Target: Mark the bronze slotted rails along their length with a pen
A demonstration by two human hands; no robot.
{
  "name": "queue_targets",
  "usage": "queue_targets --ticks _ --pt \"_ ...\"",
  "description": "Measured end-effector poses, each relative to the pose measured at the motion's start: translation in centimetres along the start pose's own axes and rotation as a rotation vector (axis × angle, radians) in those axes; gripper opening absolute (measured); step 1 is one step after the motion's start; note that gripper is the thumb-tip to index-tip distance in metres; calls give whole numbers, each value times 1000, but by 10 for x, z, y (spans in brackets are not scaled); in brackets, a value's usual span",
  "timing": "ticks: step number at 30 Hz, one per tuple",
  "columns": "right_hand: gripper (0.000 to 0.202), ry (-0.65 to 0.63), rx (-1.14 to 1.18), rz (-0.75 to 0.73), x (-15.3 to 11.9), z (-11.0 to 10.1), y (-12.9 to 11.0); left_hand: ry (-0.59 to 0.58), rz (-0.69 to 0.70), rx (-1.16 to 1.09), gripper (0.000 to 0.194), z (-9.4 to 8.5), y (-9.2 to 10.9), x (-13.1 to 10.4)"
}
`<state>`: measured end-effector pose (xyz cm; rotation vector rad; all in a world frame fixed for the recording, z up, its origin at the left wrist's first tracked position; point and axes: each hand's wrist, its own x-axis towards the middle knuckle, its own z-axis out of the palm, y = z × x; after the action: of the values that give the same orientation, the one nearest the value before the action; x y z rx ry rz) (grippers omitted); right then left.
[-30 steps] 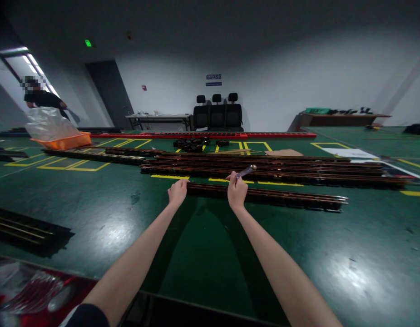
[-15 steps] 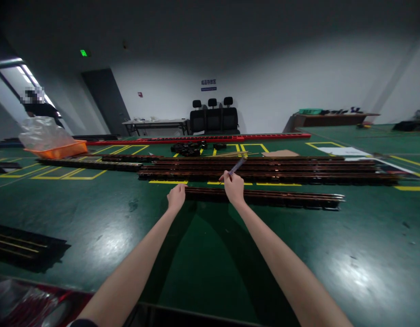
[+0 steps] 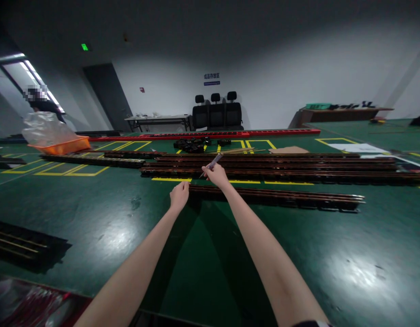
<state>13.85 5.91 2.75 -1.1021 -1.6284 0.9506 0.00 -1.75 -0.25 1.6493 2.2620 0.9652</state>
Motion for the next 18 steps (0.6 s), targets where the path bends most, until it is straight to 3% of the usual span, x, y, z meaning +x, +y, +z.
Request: queue_targets --ticks 8,18 --pt "26 42 80 -63 -10 9 13 -14 1 -3 39 0 1 0" --pt "26 -100 101 -137 -11 6 20 -15 7 -4 37 1 3 0"
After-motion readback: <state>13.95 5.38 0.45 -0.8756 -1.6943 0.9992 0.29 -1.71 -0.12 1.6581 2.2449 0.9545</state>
